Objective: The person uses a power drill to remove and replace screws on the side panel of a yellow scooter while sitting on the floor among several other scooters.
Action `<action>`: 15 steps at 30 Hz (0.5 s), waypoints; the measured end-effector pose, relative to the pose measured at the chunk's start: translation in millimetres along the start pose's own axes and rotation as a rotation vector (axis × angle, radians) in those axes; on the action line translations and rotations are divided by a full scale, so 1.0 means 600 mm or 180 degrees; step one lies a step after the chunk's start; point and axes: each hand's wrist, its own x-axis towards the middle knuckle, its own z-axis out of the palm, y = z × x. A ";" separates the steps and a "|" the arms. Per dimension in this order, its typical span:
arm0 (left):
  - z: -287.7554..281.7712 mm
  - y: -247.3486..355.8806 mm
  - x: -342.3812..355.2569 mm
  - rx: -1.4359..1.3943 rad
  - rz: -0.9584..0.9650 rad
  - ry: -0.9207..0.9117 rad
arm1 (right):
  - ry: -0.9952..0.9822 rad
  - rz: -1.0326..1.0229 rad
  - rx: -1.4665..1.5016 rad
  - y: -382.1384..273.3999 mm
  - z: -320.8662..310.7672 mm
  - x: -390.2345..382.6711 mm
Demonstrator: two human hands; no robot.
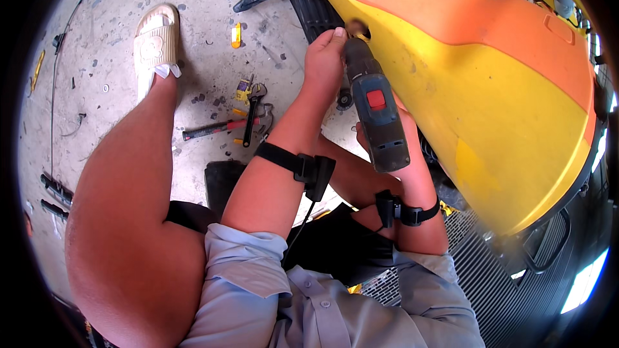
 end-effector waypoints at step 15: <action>-0.003 -0.007 0.005 -0.0103 0.0061 -0.0004 | 0.0087 0.0091 0.0098 0.034 0.011 -0.005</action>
